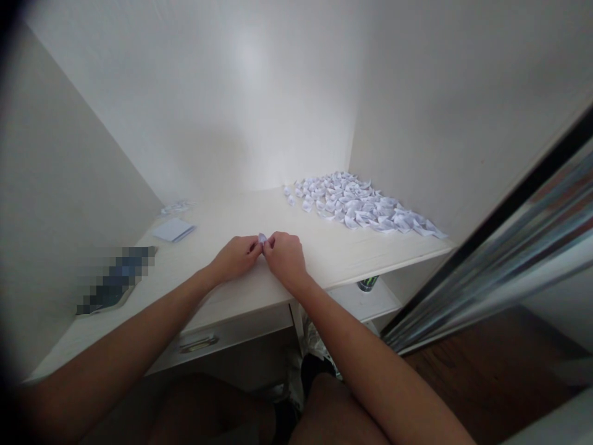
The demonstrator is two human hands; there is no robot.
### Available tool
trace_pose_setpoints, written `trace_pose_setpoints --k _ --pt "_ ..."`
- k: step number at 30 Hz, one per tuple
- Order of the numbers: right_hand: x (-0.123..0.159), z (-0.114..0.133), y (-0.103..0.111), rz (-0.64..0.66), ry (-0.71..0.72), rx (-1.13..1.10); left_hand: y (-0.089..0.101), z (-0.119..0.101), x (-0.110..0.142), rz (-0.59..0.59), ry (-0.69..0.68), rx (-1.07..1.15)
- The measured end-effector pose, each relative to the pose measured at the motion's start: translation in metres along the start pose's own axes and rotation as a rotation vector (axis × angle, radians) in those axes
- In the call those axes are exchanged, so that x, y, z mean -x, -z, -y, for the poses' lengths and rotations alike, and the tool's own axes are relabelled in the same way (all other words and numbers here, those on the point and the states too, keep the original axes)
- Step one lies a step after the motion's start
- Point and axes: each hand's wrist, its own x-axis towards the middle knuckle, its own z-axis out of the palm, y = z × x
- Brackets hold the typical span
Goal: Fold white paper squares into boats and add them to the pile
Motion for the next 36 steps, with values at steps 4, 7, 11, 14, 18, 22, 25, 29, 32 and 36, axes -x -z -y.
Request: trace_pose_setpoints --k 4,7,11,14,18,22,25,29,32,36 --pt "-0.003 0.001 0.005 0.016 -0.007 0.042 -0.001 -0.003 0.004 -0.010 0.021 0.003" --pt "-0.007 0.004 0.009 0.045 0.024 0.072 -0.002 -0.006 0.004 -0.024 0.046 0.035" --pt "-0.011 0.009 0.011 0.083 0.111 0.188 -0.002 -0.007 0.003 -0.063 0.078 0.097" --pt "-0.015 0.008 0.013 0.114 0.200 0.282 -0.002 -0.007 0.004 -0.095 0.102 0.123" --pt "-0.032 -0.002 0.023 0.211 0.340 0.318 -0.002 -0.005 0.005 -0.160 0.067 0.246" --pt "-0.056 -0.005 0.035 0.410 0.475 0.320 0.000 0.000 0.003 -0.065 -0.121 0.410" --pt "-0.068 -0.001 0.036 0.485 0.559 0.319 0.000 0.005 0.001 -0.040 -0.151 0.333" --pt "-0.070 -0.002 0.031 0.521 0.590 0.262 0.001 0.010 -0.001 -0.022 -0.163 0.288" --pt "-0.063 -0.012 0.031 0.486 0.538 0.151 0.003 0.012 -0.003 -0.010 -0.176 0.277" --pt "-0.044 -0.030 0.037 0.375 0.601 0.008 0.004 0.016 -0.004 -0.007 -0.221 0.283"
